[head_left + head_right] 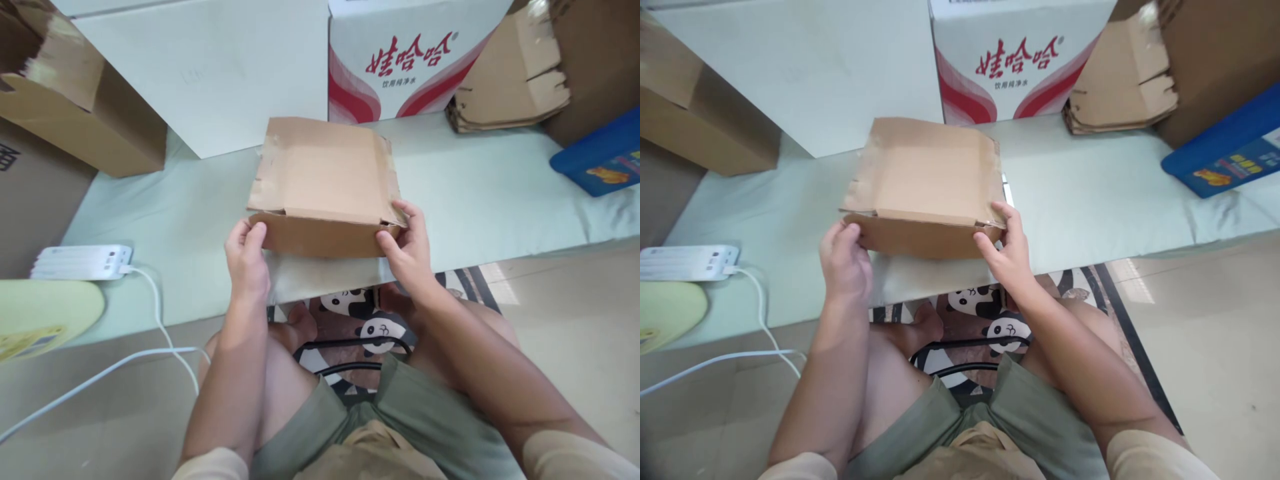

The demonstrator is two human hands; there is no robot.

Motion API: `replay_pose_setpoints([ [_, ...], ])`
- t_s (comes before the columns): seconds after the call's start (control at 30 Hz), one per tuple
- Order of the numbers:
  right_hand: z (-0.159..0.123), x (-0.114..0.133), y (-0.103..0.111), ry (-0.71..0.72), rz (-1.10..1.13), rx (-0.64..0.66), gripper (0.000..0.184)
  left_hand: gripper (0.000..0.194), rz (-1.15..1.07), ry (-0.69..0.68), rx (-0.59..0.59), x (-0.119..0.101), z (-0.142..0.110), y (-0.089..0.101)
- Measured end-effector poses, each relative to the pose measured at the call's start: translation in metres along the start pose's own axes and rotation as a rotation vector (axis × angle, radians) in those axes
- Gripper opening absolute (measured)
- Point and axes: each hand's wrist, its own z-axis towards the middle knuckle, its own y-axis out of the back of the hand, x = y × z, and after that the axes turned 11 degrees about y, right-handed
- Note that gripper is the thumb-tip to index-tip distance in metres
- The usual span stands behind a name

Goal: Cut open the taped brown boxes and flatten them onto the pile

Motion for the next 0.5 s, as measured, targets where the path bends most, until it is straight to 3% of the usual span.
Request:
replay_pose_setpoints([
  [0.13,0.003,-0.003,0.002,0.069,0.049,-0.084,0.048,0.026,-0.183,0.012,-0.004,-0.02,-0.009,-0.007],
  [0.33,0.011,-0.009,-0.002,-0.138,0.315,-0.294,0.035,0.02,-0.251,-0.041,0.077,-0.025,-0.014,-0.006],
  [0.5,0.018,-0.003,0.005,-0.25,0.541,-0.38,0.025,0.018,-0.008,0.051,0.011,-0.013,-0.001,0.001],
])
